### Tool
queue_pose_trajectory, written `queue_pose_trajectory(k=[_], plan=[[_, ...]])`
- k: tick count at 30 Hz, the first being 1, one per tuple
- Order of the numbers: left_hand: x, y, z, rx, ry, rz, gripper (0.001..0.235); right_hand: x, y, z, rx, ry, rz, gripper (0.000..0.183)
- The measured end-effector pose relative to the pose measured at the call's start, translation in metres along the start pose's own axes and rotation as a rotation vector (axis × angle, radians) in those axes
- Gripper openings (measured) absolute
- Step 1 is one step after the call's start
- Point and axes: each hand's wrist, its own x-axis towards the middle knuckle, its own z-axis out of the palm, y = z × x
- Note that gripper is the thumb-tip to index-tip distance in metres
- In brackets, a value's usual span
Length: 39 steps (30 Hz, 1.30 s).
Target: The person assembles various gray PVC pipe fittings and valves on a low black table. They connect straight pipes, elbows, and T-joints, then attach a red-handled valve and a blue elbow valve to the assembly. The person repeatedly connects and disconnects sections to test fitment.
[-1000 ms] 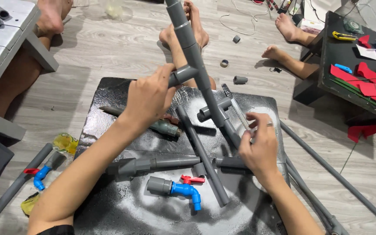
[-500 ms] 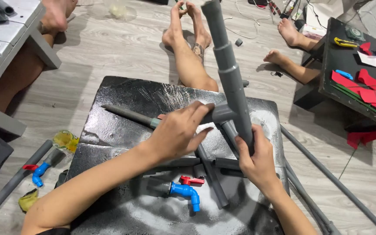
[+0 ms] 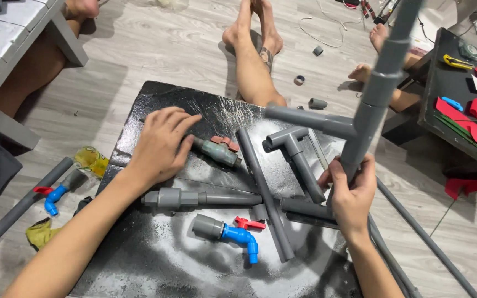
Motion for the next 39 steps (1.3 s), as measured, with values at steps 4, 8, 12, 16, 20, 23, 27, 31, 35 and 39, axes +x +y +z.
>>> queue_pose_trajectory(k=[4, 8, 12, 16, 20, 23, 27, 31, 35, 39], plan=[[-0.003, 0.004, 0.009, -0.093, -0.211, -0.069, 0.050, 0.004, 0.021, -0.011, 0.081, -0.006, 0.037, 0.018], [-0.002, 0.009, 0.006, -0.028, -0.192, -0.007, 0.037, 0.004, 0.016, -0.010, -0.022, 0.005, 0.001, 0.012], [-0.002, -0.002, 0.006, -0.210, -0.186, -0.070, 0.035, 0.002, 0.026, -0.018, -0.374, 0.074, -0.253, 0.019], [0.002, 0.003, -0.004, -0.257, -0.203, -0.105, 0.038, -0.002, 0.003, -0.012, -0.594, 0.100, -0.489, 0.027], [0.001, 0.002, -0.012, -0.168, -0.284, 0.008, 0.065, -0.005, -0.010, -0.012, -0.845, 0.045, -0.611, 0.046], [0.001, -0.003, -0.012, -0.160, -0.338, 0.003, 0.057, -0.002, -0.004, -0.013, -0.984, 0.083, -0.645, 0.040], [-0.001, -0.007, -0.011, -0.157, -0.329, 0.015, 0.051, -0.001, -0.002, -0.009, -1.133, 0.058, -0.523, 0.044], [0.002, -0.007, -0.016, -0.177, -0.366, 0.026, 0.054, 0.005, 0.018, -0.011, -1.285, 0.054, -0.486, 0.051], [0.005, -0.004, -0.018, -0.215, -0.402, -0.046, 0.050, 0.009, 0.022, -0.014, -1.285, 0.065, -0.464, 0.046], [0.006, 0.002, -0.024, -0.254, -0.425, -0.142, 0.052, 0.012, 0.020, -0.019, -1.398, 0.071, -0.543, 0.040]])
